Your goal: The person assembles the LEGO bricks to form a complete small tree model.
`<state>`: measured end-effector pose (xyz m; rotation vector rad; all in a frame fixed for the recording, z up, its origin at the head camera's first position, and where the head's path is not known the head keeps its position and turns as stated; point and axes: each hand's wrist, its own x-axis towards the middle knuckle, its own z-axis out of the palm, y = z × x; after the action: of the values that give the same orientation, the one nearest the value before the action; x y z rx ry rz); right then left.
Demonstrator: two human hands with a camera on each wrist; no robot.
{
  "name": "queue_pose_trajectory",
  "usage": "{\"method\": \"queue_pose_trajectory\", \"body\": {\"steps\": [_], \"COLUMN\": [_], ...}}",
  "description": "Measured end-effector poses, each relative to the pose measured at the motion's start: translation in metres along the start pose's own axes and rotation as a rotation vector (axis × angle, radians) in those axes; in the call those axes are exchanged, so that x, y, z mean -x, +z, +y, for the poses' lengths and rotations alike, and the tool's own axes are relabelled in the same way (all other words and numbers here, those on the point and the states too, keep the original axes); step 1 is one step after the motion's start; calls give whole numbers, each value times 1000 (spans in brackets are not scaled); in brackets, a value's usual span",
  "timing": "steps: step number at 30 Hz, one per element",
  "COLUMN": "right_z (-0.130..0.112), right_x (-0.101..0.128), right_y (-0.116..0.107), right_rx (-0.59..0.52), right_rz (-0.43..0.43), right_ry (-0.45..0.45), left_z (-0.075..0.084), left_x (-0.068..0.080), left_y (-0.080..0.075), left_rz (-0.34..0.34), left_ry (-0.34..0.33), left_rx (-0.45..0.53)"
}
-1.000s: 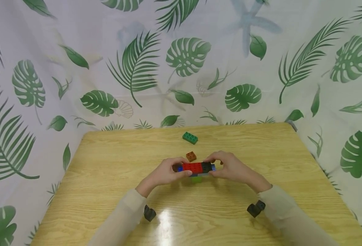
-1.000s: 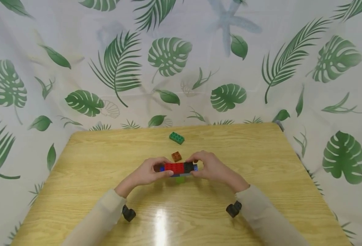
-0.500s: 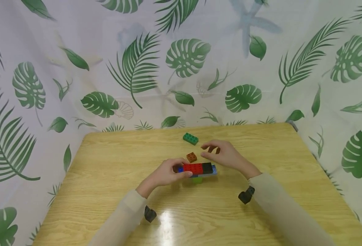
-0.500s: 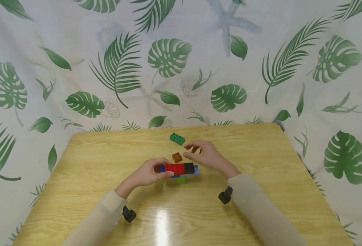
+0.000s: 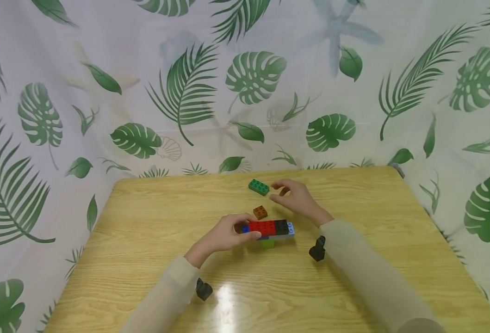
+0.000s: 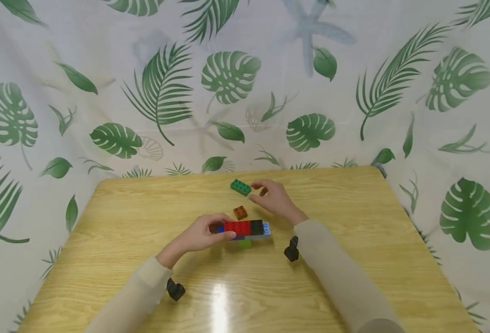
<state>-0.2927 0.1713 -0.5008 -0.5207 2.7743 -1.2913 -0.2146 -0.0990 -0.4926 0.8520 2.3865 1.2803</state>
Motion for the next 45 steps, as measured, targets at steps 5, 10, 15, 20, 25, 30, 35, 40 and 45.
{"method": "queue_pose_trajectory", "body": {"steps": [5,10,15,20,25,30,35,40,45], "right_z": [6,8,12,16,18,19,17,17,18], "right_x": [-9,-14,-19,-24,-26,-28,-30,-29,-29], "right_y": [7,13,21,31,40,46,48,48,45], "right_rx": [2,6,-27,-100,-106,-103,-89,-100,-144], "right_rz": [8,11,7,7,40,74,89,102,92], "right_ry": [22,46,93,186,184,187,188,211,223], "left_z": [-1,1,2,0,0,0,0,0,1], "left_x": [0,0,0,0,0,0,0,0,0], "left_y": [0,0,0,1,2,2,1,1,1], "left_rz": [3,-4,-1,6,13,7,9,7,7], "left_ry": [-5,-2,-2,-7,0,4,-4,-12,-19], "left_rx": [-14,-5,7,-8,-8,0,0,-2,-4]}}
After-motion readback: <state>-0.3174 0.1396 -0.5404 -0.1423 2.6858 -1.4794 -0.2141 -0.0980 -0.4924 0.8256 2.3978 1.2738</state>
